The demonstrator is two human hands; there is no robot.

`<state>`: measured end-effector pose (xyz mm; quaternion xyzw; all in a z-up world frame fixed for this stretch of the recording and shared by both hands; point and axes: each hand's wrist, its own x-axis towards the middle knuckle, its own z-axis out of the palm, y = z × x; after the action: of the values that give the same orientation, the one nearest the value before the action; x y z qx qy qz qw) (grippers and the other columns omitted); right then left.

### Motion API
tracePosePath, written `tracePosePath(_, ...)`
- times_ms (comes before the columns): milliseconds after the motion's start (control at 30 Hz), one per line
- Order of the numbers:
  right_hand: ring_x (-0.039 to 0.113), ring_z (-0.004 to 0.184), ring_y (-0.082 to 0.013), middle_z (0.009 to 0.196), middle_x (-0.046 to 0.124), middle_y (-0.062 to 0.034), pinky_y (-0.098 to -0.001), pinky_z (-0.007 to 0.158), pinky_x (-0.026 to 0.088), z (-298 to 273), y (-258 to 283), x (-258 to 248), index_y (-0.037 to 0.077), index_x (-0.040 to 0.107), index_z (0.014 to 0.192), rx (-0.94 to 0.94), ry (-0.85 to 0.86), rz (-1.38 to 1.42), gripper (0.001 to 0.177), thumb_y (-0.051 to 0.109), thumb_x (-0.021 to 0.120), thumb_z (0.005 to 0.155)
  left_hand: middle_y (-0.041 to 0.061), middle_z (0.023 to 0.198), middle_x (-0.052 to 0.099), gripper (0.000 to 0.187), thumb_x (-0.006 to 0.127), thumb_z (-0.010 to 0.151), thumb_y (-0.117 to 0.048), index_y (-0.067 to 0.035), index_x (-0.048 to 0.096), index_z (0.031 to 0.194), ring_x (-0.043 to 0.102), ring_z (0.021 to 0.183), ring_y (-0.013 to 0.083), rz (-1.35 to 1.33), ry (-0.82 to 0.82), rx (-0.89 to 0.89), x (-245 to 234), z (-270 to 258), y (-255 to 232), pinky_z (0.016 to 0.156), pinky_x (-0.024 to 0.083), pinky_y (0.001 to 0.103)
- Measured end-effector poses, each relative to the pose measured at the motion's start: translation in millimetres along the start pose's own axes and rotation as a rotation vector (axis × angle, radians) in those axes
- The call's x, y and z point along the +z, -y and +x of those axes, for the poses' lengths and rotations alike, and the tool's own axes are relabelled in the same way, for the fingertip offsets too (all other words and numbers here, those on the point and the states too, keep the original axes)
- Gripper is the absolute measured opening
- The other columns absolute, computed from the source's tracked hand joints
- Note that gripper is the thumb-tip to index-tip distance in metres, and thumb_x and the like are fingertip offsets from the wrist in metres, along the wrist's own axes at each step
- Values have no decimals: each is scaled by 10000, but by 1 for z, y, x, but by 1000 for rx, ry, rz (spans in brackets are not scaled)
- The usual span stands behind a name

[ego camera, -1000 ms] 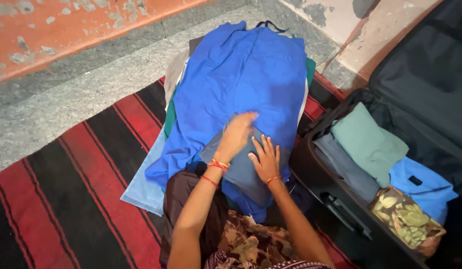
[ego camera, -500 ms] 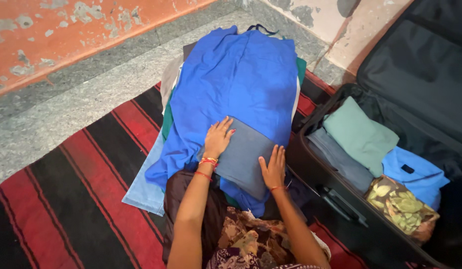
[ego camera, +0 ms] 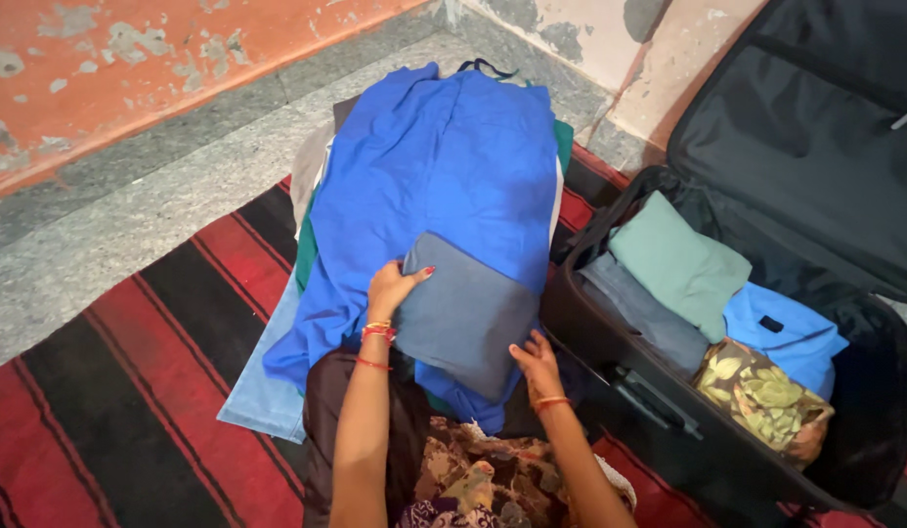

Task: The person folds a floral dress, a grey shirt, and other clothing items by hand on a rug and places them into an open suitcase.

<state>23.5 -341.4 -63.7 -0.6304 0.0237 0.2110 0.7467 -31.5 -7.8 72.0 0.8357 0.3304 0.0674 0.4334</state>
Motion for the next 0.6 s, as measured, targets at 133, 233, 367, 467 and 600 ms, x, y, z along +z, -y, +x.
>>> tracePosePath(133,609,1102,-257,1276,672,-183,-387,971,466,-1,16,10,-133,443,1506,150,139,233,809,144,836,855,182,1049,794,711,854,737,-426,66,732,1236,763,927,263,-450,187,-21,-6,1,9,837,575,337)
tracePosePath(233,645,1173,-263,1272,677,-138,-389,1015,500,-17,41,33,-87,484,1459,67,186,179,753,118,813,813,118,1087,758,694,857,748,-323,10,637,1315,728,936,191,-577,197,4,0,10,18,845,568,313)
tracePosePath(367,617,1195,-247,1303,630,-73,-404,1004,513,-44,72,61,102,413,1458,36,137,142,796,21,778,754,108,1114,738,612,833,777,-183,4,615,1317,706,956,185,-714,226,67,4,14,24,859,565,324)
tracePosePath(467,616,1197,-225,1332,624,-95,-374,1016,503,-61,93,68,76,457,1461,-125,173,137,790,-44,768,745,109,1130,733,563,811,796,-109,27,610,1304,703,977,185,-752,221,151,-2,5,11,877,568,321)
tracePosePath(600,634,1140,-221,1288,640,-109,-364,966,538,-93,151,58,26,487,1443,-289,126,45,742,-60,763,760,109,1167,712,537,795,830,-68,41,592,1315,680,1026,174,-845,186,251,-18,-25,-38,911,552,306)
